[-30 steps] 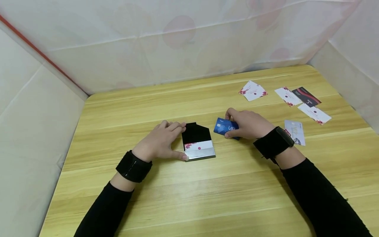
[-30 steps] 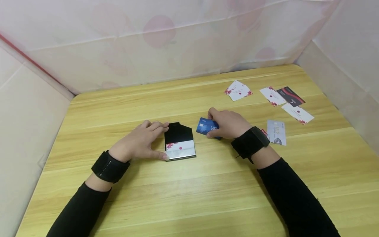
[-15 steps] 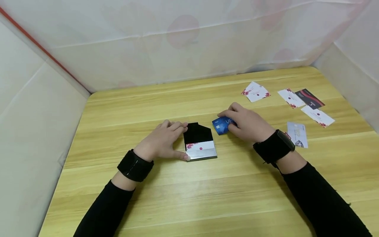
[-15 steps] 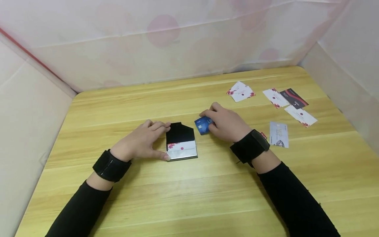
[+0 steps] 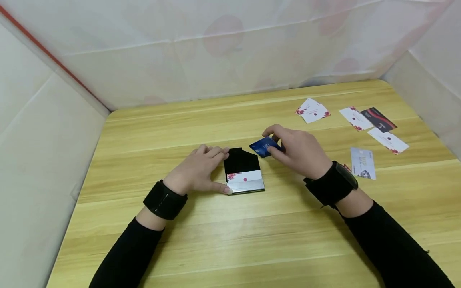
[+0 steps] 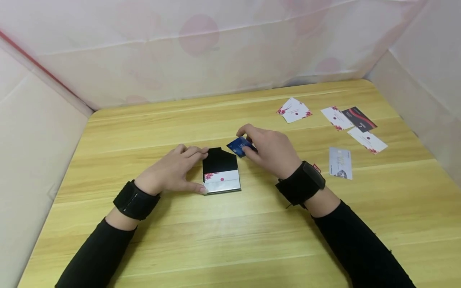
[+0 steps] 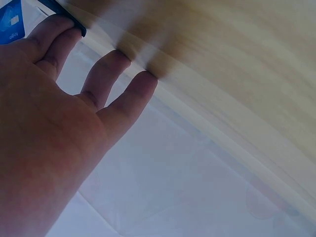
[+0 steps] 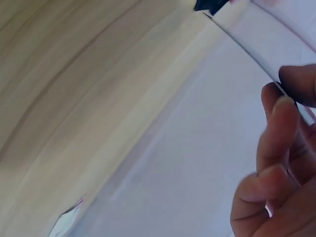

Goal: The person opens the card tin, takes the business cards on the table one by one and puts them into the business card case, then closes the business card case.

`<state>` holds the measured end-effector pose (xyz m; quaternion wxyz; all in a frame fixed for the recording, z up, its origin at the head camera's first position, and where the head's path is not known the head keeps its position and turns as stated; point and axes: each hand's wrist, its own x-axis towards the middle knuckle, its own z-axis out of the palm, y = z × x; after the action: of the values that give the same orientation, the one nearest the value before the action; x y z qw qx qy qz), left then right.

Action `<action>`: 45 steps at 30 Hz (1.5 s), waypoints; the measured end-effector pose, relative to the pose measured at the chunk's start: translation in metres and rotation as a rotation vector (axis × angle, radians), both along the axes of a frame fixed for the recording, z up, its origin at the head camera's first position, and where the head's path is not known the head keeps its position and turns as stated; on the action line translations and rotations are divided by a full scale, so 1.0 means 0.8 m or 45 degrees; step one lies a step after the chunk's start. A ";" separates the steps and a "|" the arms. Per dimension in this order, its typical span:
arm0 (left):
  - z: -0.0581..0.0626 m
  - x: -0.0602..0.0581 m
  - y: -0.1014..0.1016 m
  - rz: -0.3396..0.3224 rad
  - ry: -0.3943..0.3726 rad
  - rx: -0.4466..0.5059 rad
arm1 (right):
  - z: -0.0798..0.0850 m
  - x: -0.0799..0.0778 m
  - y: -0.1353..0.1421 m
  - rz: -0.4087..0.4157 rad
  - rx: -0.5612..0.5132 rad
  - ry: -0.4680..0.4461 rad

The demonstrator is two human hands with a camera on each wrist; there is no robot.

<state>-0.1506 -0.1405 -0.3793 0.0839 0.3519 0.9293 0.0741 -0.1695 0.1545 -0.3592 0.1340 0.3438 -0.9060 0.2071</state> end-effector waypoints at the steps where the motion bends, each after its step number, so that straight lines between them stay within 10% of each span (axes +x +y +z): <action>1: 0.000 0.000 0.000 -0.001 -0.001 -0.004 | 0.001 0.002 -0.003 0.002 -0.023 0.010; 14: 0.003 0.000 0.001 0.009 -0.021 -0.012 | -0.002 0.015 -0.024 0.193 -0.144 -0.058; 45: 0.004 -0.001 0.005 -0.018 0.000 -0.038 | -0.016 0.027 -0.032 0.186 -0.005 -0.066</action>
<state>-0.1516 -0.1363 -0.3764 0.0898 0.3571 0.9278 0.0597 -0.1482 0.1293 -0.3723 0.0958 0.4034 -0.8812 0.2271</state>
